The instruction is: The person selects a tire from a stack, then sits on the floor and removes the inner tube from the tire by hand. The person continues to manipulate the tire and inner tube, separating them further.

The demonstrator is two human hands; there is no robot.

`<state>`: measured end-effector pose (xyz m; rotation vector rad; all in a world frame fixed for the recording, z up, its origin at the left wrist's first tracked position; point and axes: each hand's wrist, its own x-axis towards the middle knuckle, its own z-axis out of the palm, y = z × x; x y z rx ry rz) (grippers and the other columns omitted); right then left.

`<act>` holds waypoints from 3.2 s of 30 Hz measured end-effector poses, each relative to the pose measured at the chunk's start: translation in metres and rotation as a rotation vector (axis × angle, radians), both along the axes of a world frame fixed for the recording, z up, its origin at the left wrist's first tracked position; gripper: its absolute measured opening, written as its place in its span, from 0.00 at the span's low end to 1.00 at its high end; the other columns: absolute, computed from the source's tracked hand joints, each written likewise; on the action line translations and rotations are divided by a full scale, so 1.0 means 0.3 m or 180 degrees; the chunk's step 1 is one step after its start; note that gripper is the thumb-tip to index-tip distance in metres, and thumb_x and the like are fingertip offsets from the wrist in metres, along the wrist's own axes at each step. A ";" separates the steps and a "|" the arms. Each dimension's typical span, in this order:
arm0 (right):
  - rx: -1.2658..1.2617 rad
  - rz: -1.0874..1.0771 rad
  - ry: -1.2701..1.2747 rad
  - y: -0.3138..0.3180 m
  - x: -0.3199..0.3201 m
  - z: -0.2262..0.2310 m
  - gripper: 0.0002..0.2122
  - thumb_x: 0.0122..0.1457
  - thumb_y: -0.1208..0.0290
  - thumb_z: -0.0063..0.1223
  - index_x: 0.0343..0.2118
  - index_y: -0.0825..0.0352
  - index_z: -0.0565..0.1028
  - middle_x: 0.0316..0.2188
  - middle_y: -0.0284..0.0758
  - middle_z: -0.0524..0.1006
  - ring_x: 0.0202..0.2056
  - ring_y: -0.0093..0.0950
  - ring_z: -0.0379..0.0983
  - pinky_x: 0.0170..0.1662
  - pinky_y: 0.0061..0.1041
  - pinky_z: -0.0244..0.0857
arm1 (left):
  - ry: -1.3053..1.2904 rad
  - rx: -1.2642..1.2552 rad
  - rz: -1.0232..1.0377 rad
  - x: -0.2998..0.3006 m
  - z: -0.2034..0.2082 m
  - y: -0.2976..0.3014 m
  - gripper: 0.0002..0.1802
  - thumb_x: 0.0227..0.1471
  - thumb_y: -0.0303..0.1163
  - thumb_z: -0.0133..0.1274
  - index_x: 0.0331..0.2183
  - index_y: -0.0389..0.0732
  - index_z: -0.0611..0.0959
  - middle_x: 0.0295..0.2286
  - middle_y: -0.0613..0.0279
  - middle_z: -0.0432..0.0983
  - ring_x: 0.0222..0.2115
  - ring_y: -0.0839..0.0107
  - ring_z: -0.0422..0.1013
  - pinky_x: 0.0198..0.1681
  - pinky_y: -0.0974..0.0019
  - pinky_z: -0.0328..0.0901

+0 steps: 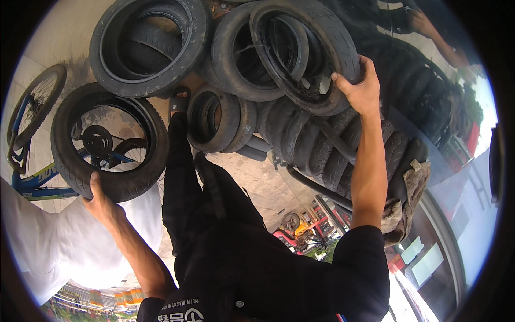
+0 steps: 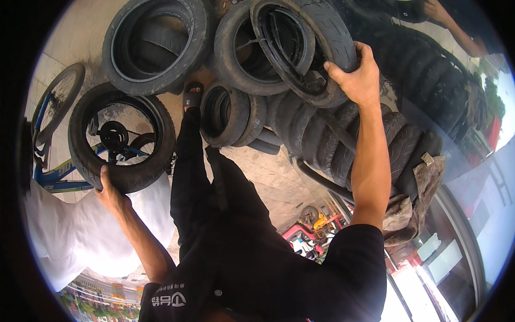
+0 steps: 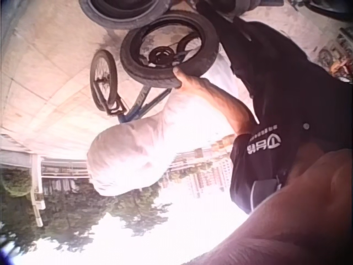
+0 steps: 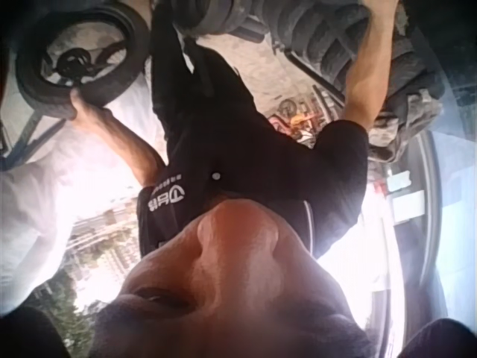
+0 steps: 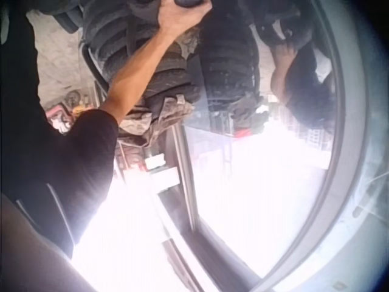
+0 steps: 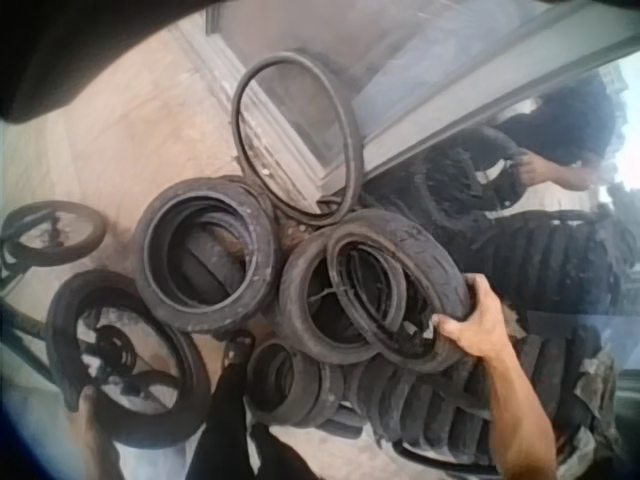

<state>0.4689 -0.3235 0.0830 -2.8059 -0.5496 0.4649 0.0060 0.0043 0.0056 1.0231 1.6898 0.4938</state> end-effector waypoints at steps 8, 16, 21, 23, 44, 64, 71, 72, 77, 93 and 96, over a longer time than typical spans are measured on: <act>-0.0103 -0.0038 0.0000 0.100 -0.210 0.004 0.37 0.36 0.61 0.74 0.49 0.74 0.69 0.44 0.49 0.74 0.46 0.44 0.74 0.51 0.37 0.68 | 0.0177 -0.0037 -0.0083 0.011 0.011 0.009 0.33 0.49 0.37 0.67 0.49 0.25 0.73 0.42 0.48 0.76 0.38 0.61 0.76 0.45 0.61 0.73; -0.0033 -0.0034 0.0017 0.116 -0.264 -0.001 0.38 0.36 0.64 0.76 0.50 0.73 0.67 0.46 0.47 0.72 0.48 0.44 0.72 0.51 0.39 0.68 | -0.0003 -0.0025 -0.0061 -0.014 -0.003 0.021 0.30 0.51 0.34 0.65 0.50 0.25 0.75 0.41 0.48 0.77 0.37 0.61 0.77 0.42 0.61 0.75; -0.0029 -0.0128 0.0169 0.124 -0.271 -0.003 0.39 0.36 0.65 0.76 0.51 0.73 0.66 0.47 0.48 0.72 0.48 0.45 0.72 0.51 0.38 0.68 | -0.0017 -0.0028 -0.0110 -0.019 -0.008 0.029 0.31 0.51 0.35 0.65 0.50 0.25 0.74 0.41 0.49 0.77 0.37 0.61 0.76 0.42 0.61 0.75; 0.0019 -0.0170 0.0335 0.128 -0.264 0.000 0.40 0.36 0.65 0.76 0.52 0.73 0.64 0.46 0.49 0.73 0.47 0.46 0.73 0.51 0.38 0.68 | 0.0019 -0.0036 -0.0087 -0.020 -0.007 0.033 0.31 0.51 0.35 0.66 0.50 0.25 0.74 0.40 0.49 0.77 0.37 0.61 0.76 0.42 0.61 0.75; 0.0659 0.0012 0.0152 0.252 -0.595 -0.193 0.38 0.35 0.68 0.76 0.48 0.67 0.61 0.44 0.43 0.72 0.45 0.43 0.71 0.49 0.41 0.61 | 0.0230 -0.0204 -0.0221 0.015 0.022 0.066 0.35 0.49 0.41 0.67 0.48 0.24 0.73 0.40 0.47 0.76 0.36 0.60 0.76 0.43 0.61 0.74; 0.0922 0.0002 0.0881 0.287 -0.703 -0.310 0.39 0.38 0.70 0.75 0.53 0.68 0.63 0.45 0.48 0.70 0.46 0.47 0.69 0.50 0.45 0.61 | 0.0191 -0.0162 -0.0293 0.000 0.018 0.059 0.36 0.48 0.42 0.68 0.49 0.26 0.74 0.40 0.48 0.76 0.37 0.61 0.76 0.44 0.61 0.73; 0.0821 -0.0016 0.1200 0.290 -0.669 -0.281 0.41 0.38 0.70 0.74 0.56 0.69 0.61 0.47 0.50 0.71 0.49 0.49 0.68 0.53 0.46 0.59 | 0.0181 -0.0185 -0.0270 0.009 0.022 0.053 0.36 0.48 0.43 0.67 0.49 0.25 0.74 0.40 0.47 0.77 0.37 0.60 0.76 0.44 0.60 0.74; 0.0861 -0.0041 0.1237 0.282 -0.644 -0.266 0.41 0.38 0.69 0.74 0.57 0.69 0.61 0.48 0.51 0.71 0.50 0.49 0.68 0.54 0.47 0.59 | 0.0201 -0.0175 -0.0319 0.012 0.023 0.053 0.36 0.48 0.42 0.67 0.49 0.25 0.73 0.40 0.47 0.77 0.37 0.60 0.76 0.44 0.60 0.74; 0.1161 -0.0224 0.1763 0.169 -0.437 -0.117 0.41 0.40 0.69 0.72 0.58 0.71 0.61 0.52 0.53 0.71 0.56 0.48 0.68 0.59 0.40 0.60 | 0.0260 -0.0097 -0.0234 0.027 0.030 0.041 0.35 0.49 0.40 0.67 0.49 0.24 0.73 0.40 0.45 0.77 0.37 0.60 0.76 0.43 0.60 0.75; 0.1071 -0.0441 0.1000 -0.042 -0.131 0.037 0.40 0.41 0.73 0.71 0.59 0.71 0.61 0.47 0.37 0.72 0.48 0.28 0.69 0.54 0.26 0.61 | 0.0344 -0.0019 0.0023 0.021 0.019 0.016 0.40 0.44 0.40 0.70 0.50 0.23 0.71 0.43 0.44 0.75 0.40 0.60 0.76 0.47 0.63 0.71; 0.0673 -0.0204 0.0947 -0.012 -0.129 -0.019 0.39 0.44 0.75 0.70 0.59 0.72 0.60 0.46 0.39 0.72 0.48 0.29 0.69 0.54 0.27 0.62 | 0.0563 0.0118 -0.0067 0.023 0.017 0.014 0.40 0.44 0.42 0.70 0.49 0.22 0.72 0.42 0.44 0.76 0.40 0.60 0.76 0.48 0.63 0.70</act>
